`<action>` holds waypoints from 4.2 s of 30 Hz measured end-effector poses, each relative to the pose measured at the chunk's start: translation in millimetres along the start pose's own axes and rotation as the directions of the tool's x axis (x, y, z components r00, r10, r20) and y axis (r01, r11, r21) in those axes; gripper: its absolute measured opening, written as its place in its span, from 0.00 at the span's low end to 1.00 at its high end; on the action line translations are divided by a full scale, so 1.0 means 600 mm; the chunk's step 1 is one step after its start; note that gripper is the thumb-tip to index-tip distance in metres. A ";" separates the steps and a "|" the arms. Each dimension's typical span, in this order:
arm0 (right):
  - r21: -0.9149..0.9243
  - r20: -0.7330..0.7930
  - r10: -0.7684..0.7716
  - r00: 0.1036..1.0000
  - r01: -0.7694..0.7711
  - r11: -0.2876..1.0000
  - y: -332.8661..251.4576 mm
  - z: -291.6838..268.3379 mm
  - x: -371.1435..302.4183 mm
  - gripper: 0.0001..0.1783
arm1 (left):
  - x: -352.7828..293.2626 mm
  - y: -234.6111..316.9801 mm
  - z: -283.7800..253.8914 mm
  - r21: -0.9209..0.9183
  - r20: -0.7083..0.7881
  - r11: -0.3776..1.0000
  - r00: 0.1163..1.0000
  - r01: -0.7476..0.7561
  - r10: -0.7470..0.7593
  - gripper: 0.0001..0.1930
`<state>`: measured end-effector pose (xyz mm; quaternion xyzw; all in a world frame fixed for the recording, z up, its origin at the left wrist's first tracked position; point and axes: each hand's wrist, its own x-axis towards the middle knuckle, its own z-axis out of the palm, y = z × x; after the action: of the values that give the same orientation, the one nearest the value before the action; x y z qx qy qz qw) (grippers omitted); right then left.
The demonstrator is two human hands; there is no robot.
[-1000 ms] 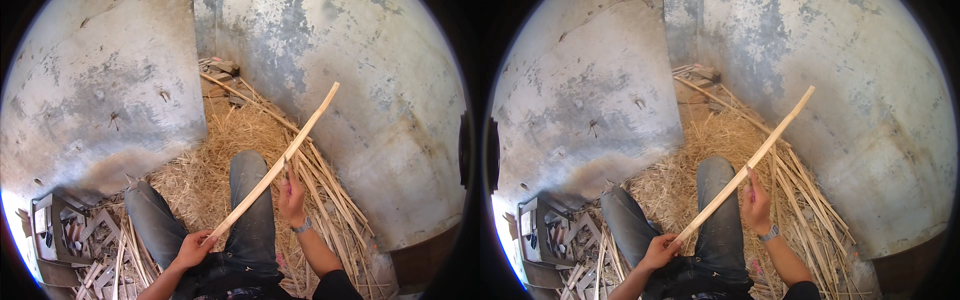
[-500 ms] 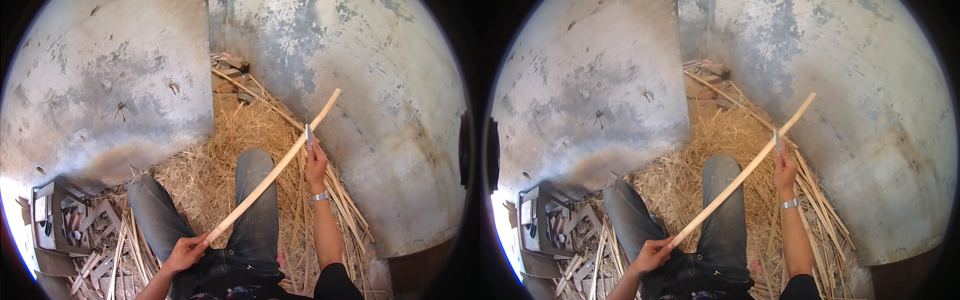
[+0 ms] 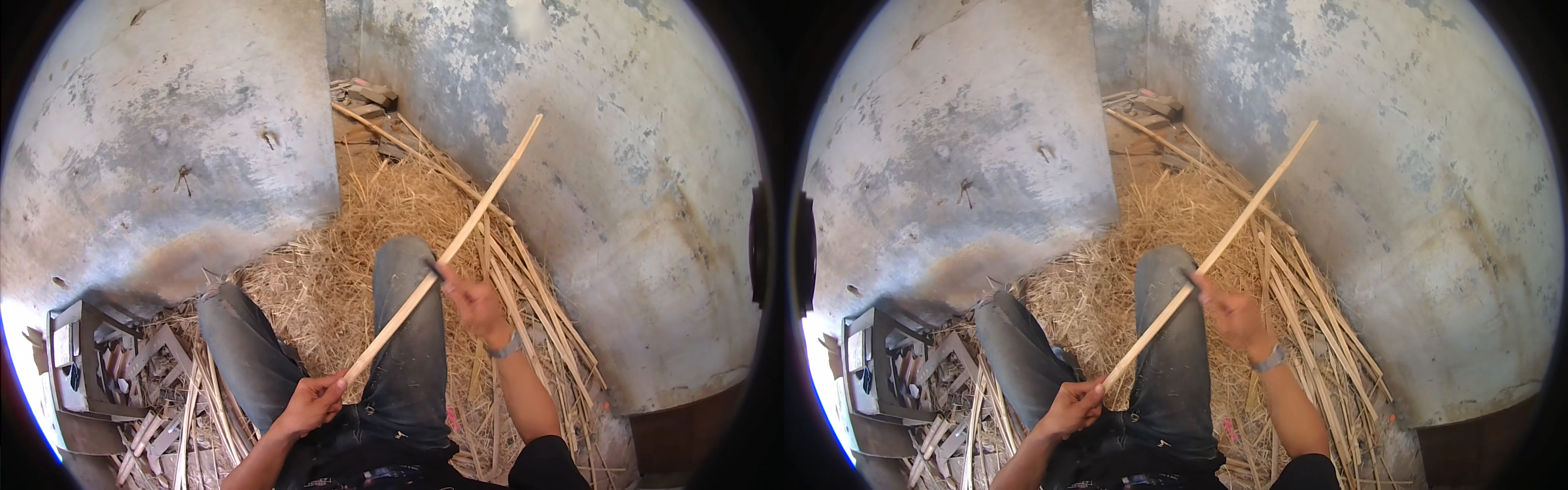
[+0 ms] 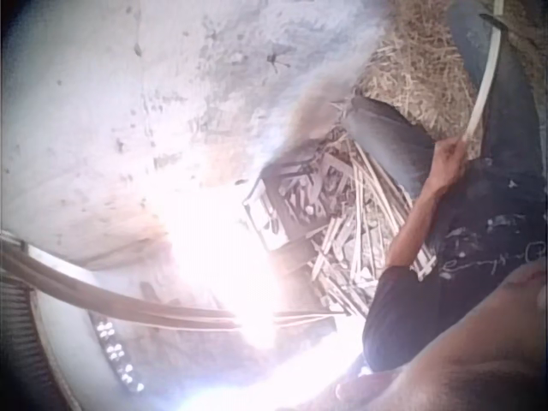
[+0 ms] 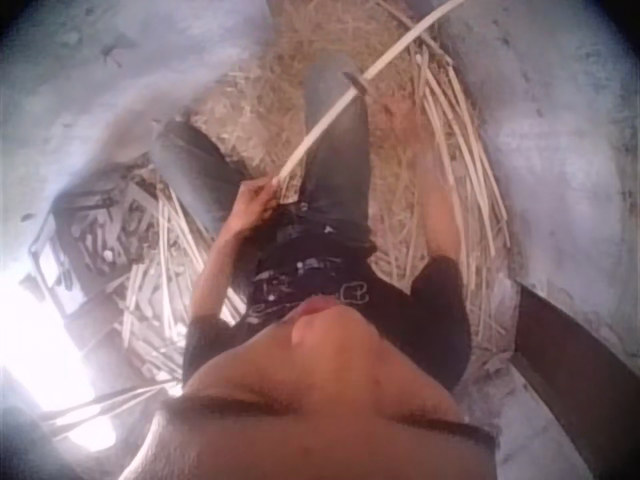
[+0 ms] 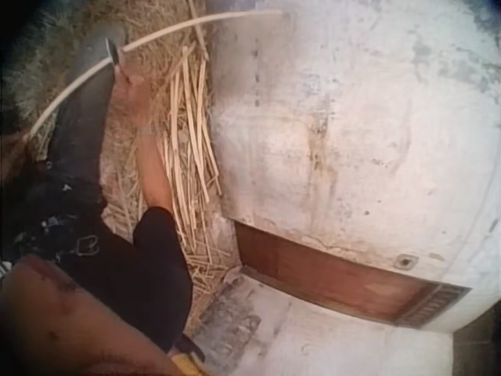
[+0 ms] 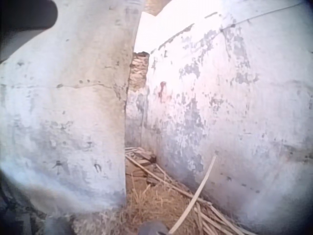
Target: The person holds a wooden strip and repeatedly scrapes and whittles along its length using a knife.
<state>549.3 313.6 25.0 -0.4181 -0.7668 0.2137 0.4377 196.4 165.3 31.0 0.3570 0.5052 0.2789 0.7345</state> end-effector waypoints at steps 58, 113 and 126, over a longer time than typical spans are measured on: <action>-0.245 -0.246 -0.054 0.968 -0.008 0.970 0.021 -0.018 0.061 0.18 | -0.012 0.016 -0.020 -0.034 0.044 0.997 0.997 0.067 -0.065 0.27; -0.216 -0.065 0.150 0.987 -0.160 0.963 -0.086 0.011 -0.010 0.23 | 0.071 0.025 0.056 -0.014 0.026 0.994 0.993 -0.113 0.113 0.24; -0.015 -0.073 0.304 0.950 -0.306 0.952 -0.043 -0.029 0.009 0.25 | 0.058 0.044 0.060 0.030 0.010 0.998 0.998 -0.062 0.062 0.25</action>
<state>550.7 303.3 54.6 -0.5443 -0.6801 0.2539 0.4203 240.5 199.2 41.7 0.3849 0.4945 0.2923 0.7224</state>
